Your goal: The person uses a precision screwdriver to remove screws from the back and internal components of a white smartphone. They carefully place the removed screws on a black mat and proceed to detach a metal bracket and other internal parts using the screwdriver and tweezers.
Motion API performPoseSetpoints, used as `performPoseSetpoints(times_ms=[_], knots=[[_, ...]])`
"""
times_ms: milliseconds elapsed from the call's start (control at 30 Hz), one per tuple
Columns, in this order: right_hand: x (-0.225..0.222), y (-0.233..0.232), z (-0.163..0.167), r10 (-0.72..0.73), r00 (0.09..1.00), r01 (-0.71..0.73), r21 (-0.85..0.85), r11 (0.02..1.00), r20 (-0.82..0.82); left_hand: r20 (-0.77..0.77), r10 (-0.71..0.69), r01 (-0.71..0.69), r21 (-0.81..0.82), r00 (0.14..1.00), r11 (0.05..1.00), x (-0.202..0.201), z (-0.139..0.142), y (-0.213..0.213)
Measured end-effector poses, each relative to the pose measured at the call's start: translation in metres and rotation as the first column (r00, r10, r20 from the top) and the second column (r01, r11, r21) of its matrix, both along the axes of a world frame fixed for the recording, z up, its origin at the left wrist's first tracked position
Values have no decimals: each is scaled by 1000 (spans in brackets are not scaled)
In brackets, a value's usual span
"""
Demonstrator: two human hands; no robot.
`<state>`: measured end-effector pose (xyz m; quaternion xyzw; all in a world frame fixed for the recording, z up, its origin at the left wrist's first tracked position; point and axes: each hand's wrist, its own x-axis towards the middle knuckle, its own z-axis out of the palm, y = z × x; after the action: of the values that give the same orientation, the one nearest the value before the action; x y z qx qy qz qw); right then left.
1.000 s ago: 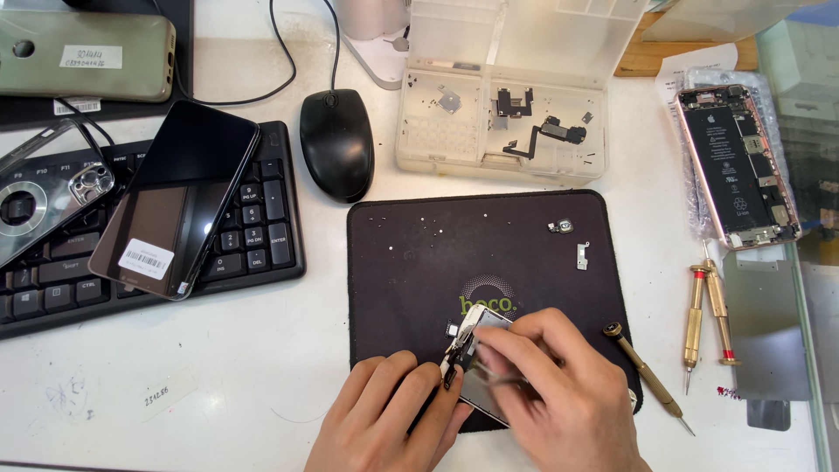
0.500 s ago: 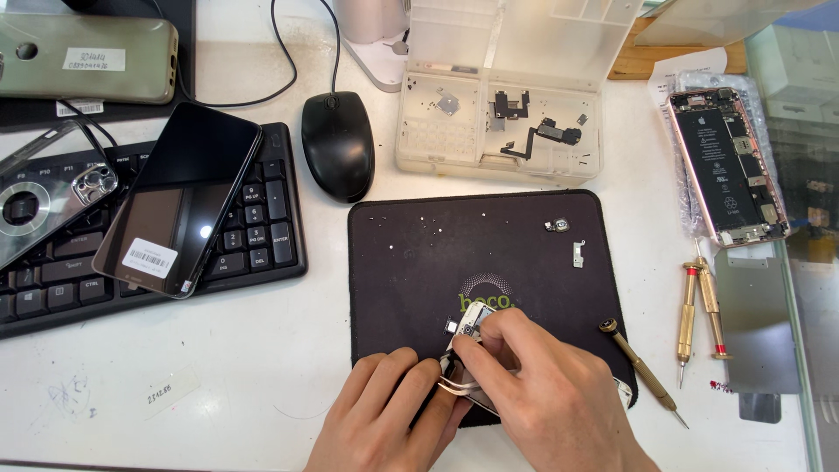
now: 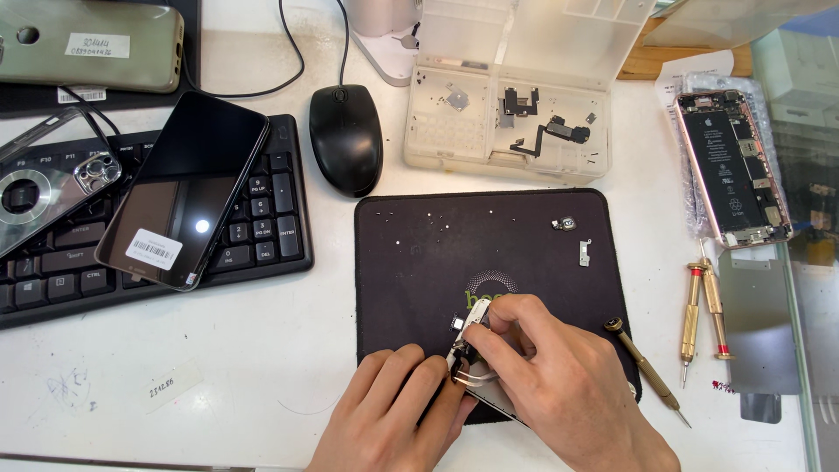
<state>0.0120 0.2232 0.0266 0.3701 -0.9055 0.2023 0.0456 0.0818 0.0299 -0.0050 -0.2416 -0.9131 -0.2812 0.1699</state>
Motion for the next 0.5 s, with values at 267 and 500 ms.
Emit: performPoseSetpoints(times_ms=[267,500], knots=[[0,0,-2,-50,997,52,-51,997,52,30,-1,1,10,1000,1000,0,1,2],[12,1,0,-129,988,142,-187,972,81,17,-12,12,10,1000,1000,-2,6,0]])
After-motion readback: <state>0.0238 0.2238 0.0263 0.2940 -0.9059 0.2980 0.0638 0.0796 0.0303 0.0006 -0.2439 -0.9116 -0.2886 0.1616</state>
